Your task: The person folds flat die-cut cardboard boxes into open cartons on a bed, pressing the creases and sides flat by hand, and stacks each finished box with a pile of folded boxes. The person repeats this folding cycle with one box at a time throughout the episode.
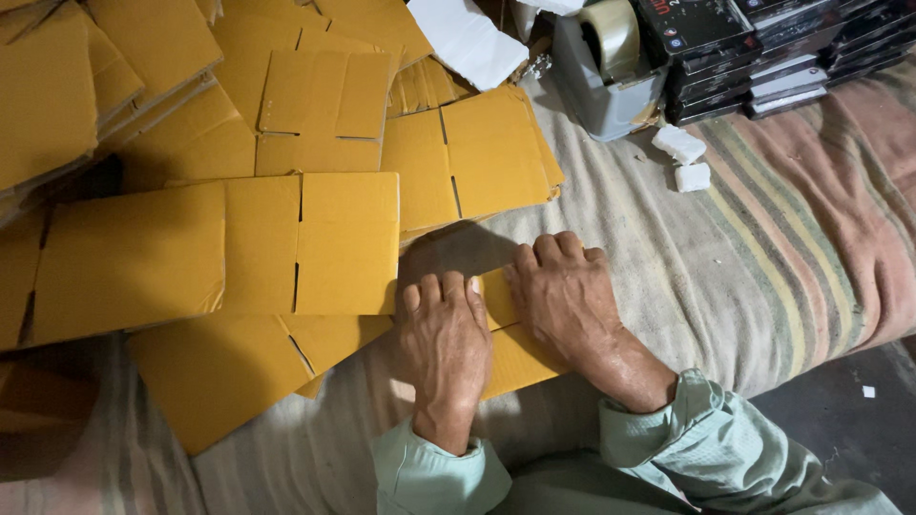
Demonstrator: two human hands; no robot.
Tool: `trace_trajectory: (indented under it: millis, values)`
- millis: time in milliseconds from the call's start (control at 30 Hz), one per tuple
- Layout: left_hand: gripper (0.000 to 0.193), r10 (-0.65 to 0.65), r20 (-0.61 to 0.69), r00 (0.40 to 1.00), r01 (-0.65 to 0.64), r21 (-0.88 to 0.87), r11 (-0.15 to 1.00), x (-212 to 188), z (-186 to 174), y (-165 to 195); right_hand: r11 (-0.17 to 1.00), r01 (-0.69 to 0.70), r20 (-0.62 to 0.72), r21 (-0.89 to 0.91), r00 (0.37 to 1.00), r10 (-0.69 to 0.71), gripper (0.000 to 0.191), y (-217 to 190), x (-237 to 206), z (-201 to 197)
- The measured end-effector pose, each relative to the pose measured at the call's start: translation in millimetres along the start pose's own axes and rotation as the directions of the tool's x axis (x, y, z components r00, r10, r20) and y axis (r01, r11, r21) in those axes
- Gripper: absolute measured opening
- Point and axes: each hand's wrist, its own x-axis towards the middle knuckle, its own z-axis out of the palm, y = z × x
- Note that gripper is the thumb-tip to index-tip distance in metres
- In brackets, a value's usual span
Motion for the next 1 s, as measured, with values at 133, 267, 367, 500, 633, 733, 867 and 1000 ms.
trace_trajectory:
  millis: [133, 267, 367, 500, 633, 733, 867, 1000]
  values:
    - [0.026, 0.015, 0.004, 1.000, -0.015, 0.024, 1.000, 0.7, -2.6, -0.6, 1.000, 0.010, 0.032, 0.006, 0.999, -0.010, 0.037, 0.6, -1.2, -1.5]
    - [0.027, 0.021, 0.014, 1.000, -0.021, 0.035, 0.999, 2.2, -4.5, -0.4, 1.000, 0.019, 0.019, 0.012, 1.000, -0.019, 0.031, 1.1, -1.1, -1.4]
    - [0.026, 0.012, 0.010, 1.000, -0.012, 0.001, 1.000, 2.2, -5.4, -1.0, 1.000, 0.011, -0.005, 0.021, 1.000, -0.011, 0.026, 1.3, -0.9, -0.7]
    - [0.028, 0.027, -0.001, 1.000, -0.027, 0.040, 0.999, 1.3, -6.0, -0.2, 0.999, 0.040, 0.017, 0.005, 0.999, -0.040, 0.038, 2.3, -2.2, -1.5]
    - [0.027, -0.001, 0.036, 0.999, 0.001, -0.009, 1.000, 2.6, -6.7, 0.4, 0.999, 0.051, -0.017, 0.006, 0.999, -0.051, 0.025, 3.5, -1.0, -1.0]
    - [0.026, -0.010, 0.046, 0.999, 0.010, 0.002, 1.000, 3.1, -6.4, 0.4, 0.998, 0.052, -0.044, 0.040, 0.998, -0.051, 0.025, 4.4, -2.2, 0.3]
    - [0.028, 0.007, 0.051, 0.999, -0.008, 0.017, 1.000, 1.2, -5.0, -0.8, 0.999, 0.043, -0.013, -0.004, 0.999, -0.043, 0.035, 3.6, -3.0, 2.5]
    - [0.023, 0.037, -0.018, 0.999, -0.037, 0.013, 0.999, 1.5, -3.8, -1.5, 0.999, 0.028, 0.030, 0.030, 0.999, -0.029, 0.027, 3.8, -1.4, 0.1]
